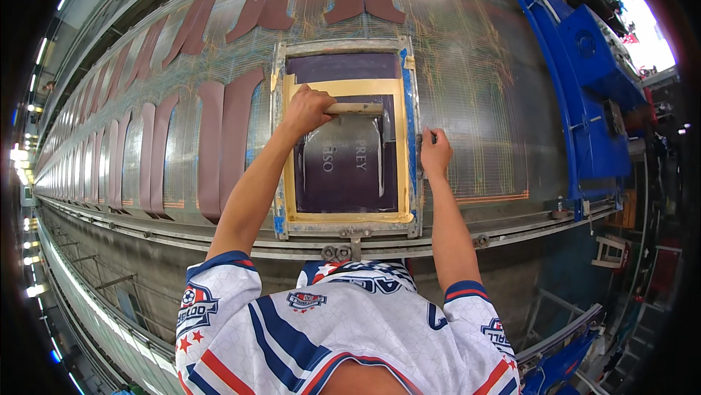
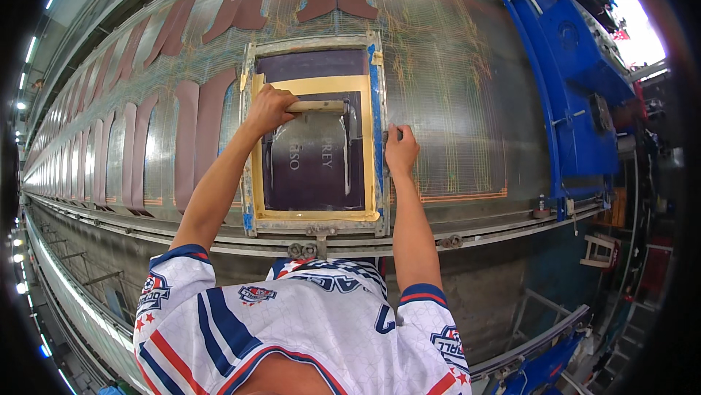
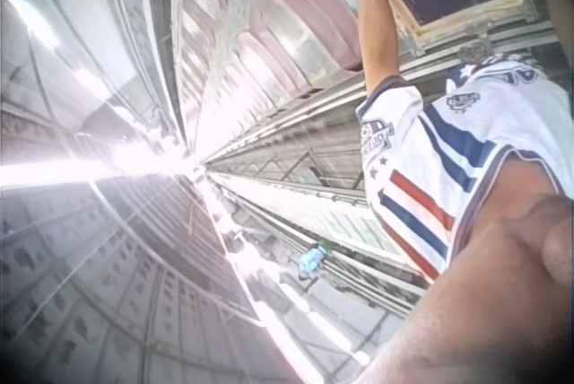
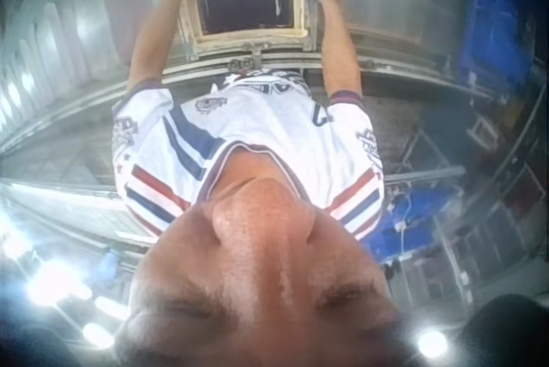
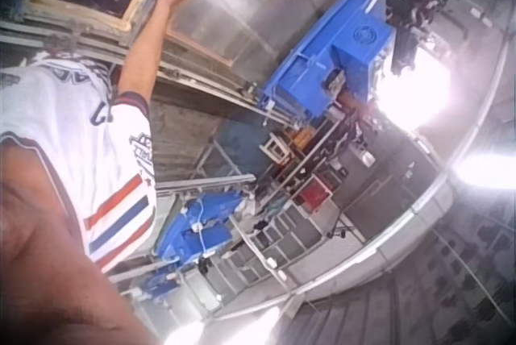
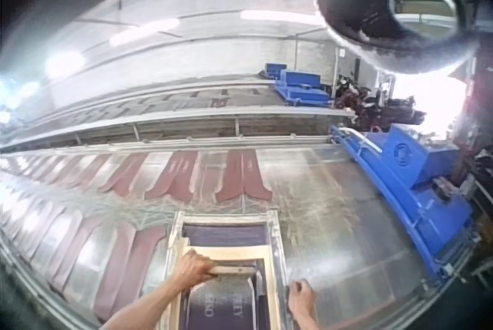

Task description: The person performs screen printing on a series of fabric pieces laid out on a conveyor. They position a screen frame over each piece and use a squeegee to pull ink across the screen, transferring the design onto the fabric. The process is repeated for multiple items along the line.

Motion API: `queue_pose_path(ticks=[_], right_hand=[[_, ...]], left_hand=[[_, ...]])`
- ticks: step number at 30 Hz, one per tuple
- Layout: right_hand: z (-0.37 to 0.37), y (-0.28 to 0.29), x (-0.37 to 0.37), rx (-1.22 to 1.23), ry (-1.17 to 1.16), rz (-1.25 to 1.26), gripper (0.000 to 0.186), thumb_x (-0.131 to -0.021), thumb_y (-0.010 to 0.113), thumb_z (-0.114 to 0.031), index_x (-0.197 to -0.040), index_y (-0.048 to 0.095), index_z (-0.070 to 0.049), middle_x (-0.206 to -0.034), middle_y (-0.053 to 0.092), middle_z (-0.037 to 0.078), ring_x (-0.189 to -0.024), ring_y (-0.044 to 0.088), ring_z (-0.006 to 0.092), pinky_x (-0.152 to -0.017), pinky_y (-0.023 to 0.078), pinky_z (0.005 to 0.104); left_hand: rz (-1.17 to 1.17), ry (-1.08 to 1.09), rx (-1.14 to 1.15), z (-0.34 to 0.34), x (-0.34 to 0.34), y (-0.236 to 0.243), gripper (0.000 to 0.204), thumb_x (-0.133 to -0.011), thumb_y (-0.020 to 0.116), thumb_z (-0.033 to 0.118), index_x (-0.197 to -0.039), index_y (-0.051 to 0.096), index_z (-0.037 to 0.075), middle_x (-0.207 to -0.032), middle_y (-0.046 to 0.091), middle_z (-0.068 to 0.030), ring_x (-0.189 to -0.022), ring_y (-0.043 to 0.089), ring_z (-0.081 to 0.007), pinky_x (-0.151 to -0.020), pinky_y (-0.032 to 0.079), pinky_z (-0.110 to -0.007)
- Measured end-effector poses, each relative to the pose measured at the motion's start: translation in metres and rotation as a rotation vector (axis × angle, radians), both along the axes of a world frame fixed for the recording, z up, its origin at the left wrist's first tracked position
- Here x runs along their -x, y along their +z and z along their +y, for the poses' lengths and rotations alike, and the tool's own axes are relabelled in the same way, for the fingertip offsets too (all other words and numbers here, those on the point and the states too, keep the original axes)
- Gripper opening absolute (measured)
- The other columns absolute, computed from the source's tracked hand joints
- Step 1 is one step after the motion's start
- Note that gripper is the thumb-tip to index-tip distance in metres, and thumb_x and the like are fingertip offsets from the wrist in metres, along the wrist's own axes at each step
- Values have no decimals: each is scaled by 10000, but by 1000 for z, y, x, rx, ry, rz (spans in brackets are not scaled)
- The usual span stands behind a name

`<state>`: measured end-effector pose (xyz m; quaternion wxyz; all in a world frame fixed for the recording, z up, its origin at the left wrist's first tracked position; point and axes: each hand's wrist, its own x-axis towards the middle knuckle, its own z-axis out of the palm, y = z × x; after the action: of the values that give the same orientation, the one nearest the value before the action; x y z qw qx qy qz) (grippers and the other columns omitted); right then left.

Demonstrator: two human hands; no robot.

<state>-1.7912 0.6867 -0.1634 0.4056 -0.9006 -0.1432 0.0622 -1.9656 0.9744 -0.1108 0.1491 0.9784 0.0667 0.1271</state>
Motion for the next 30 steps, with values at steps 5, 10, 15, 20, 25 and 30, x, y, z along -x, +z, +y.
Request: queue_pose_path(ticks=[5, 10, 15, 20, 25, 30], right_hand=[[1, -12, -6, -33, -14, 70, 319, -932, 656, -338, -979, 684, -24, -904, 704, 218, -852, 662, 403, -786, 502, 453], [-12, -29, -21, -36, 28, -70, 302, -918, 664, -317, -946, 686, -17, -870, 701, 195, -807, 669, 341, -746, 499, 430], [22, 15, -2, 14, 114, -32, 289, -919, 662, -286, -943, 675, 2, -862, 701, 161, -812, 666, 317, -758, 501, 419], [57, -43, 26, -125, 178, -172, 255, -924, 646, -257, -965, 675, -7, -924, 694, 161, -880, 661, 319, -803, 499, 413], [148, -46, 147, -200, 146, -85, 240, -926, 619, -257, -970, 652, -24, -940, 675, 186, -927, 659, 361, -841, 494, 437], [150, -32, 152, -233, 109, 42, 253, -941, 613, -276, -970, 644, -27, -871, 692, 204, -804, 650, 430, -790, 490, 486]], left_hand=[[-159, 42, -55, -65, 54, -33, 310, -665, 789, 130, -965, 714, 110, -867, 692, -31, -781, 643, -235, -774, 431, -402], [-223, 78, -112, -175, 147, -40, 264, -737, 657, 168, -989, 683, 97, -902, 645, -16, -789, 608, -183, -793, 459, -363], [-114, 248, 33, -176, 180, -14, 340, -638, 756, 185, -960, 675, 112, -978, 652, -15, -892, 605, -202, -839, 446, -368], [-40, 337, 75, -111, 213, -25, 380, -583, 813, 193, -928, 674, 117, -956, 655, -16, -927, 606, -243, -870, 443, -404], [-54, 318, 85, -21, 299, -27, 318, -597, 869, 224, -834, 696, 99, -842, 669, -21, -839, 624, -246, -806, 438, -405], [4, 246, 104, -11, 291, -17, 263, -629, 863, 190, -824, 713, 96, -818, 673, -19, -809, 627, -236, -785, 431, -391]])
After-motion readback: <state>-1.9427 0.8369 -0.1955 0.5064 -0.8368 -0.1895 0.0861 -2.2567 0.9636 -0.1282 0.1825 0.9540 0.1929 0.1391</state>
